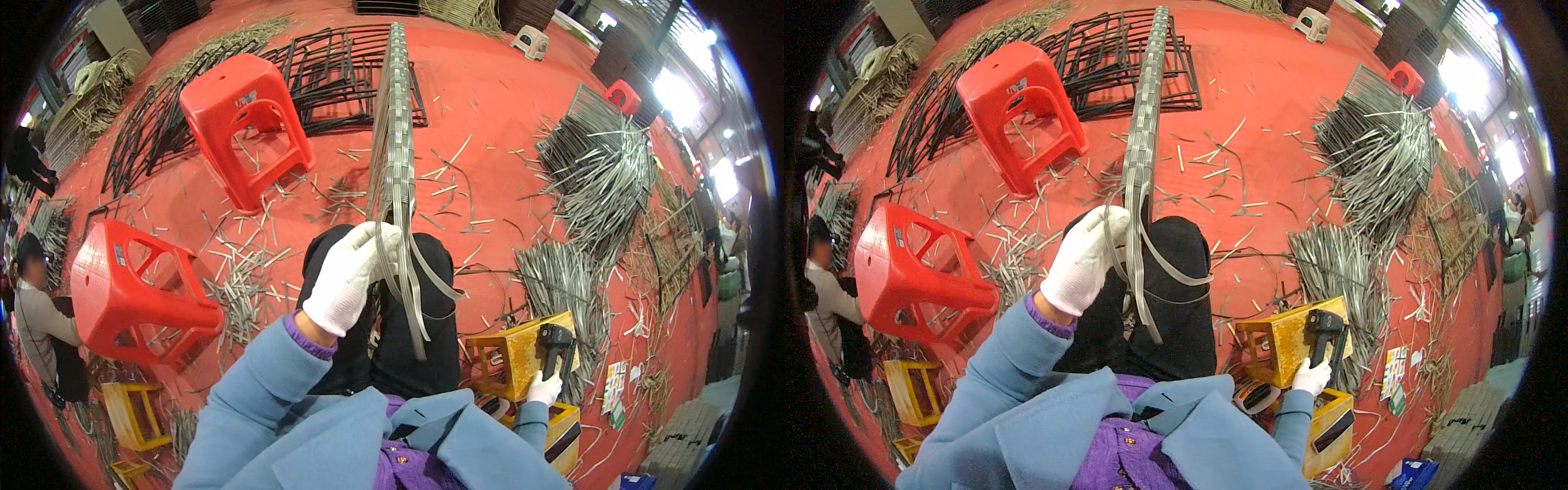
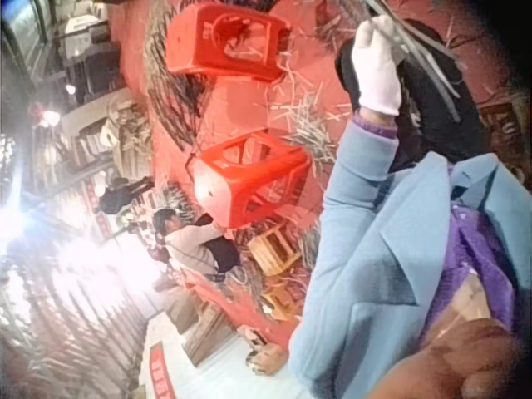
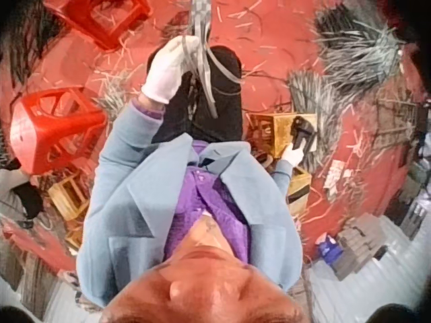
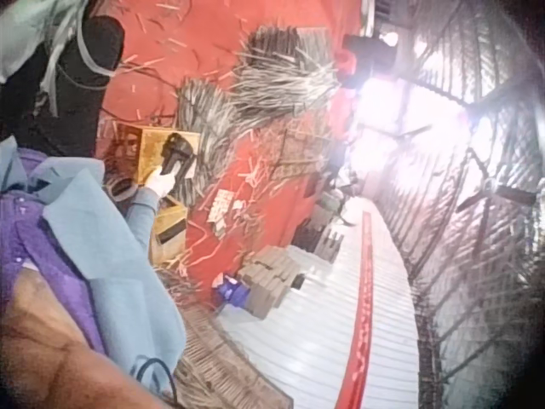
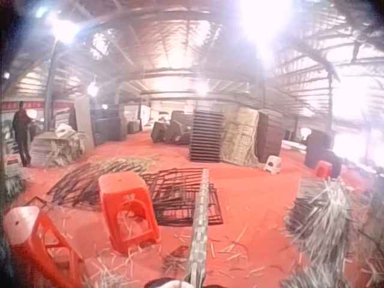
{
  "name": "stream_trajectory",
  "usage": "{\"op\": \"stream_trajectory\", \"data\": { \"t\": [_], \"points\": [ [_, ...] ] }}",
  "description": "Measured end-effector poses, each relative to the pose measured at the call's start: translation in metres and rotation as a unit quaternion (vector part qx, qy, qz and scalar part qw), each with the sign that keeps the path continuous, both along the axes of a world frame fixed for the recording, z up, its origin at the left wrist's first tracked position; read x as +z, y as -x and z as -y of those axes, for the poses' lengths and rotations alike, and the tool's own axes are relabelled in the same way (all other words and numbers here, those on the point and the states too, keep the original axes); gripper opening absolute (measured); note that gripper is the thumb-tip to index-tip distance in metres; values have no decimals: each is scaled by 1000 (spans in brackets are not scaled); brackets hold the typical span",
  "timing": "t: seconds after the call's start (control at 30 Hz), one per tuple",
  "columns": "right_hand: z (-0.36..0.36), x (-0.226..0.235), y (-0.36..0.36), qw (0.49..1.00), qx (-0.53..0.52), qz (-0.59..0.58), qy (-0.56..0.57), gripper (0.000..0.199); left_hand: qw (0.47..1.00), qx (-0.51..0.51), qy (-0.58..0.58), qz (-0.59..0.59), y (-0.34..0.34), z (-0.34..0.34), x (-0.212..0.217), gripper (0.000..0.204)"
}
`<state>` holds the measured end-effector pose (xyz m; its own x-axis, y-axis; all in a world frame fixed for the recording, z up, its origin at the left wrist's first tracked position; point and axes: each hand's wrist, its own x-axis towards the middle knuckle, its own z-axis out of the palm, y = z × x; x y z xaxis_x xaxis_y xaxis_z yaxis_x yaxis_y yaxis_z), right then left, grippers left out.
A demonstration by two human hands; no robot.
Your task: The person assembles a metal frame by inserting thin metal rods into a rectangular frame, securing them with a staple gun, and trimming excess wire with pliers. The person repeats this process for multiple rods, working on the floor in a workshop.
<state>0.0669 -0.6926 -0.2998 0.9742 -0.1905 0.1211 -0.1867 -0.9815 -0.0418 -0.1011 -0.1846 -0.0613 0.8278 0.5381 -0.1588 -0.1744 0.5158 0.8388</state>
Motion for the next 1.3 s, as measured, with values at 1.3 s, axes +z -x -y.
{"op": "stream_trajectory", "data": {
  "t": [1.3],
  "points": [
    [-321,194,78,696,650,-7,-304,86,991,104,-80,19,-25,-7,-69,19]
  ]
}}
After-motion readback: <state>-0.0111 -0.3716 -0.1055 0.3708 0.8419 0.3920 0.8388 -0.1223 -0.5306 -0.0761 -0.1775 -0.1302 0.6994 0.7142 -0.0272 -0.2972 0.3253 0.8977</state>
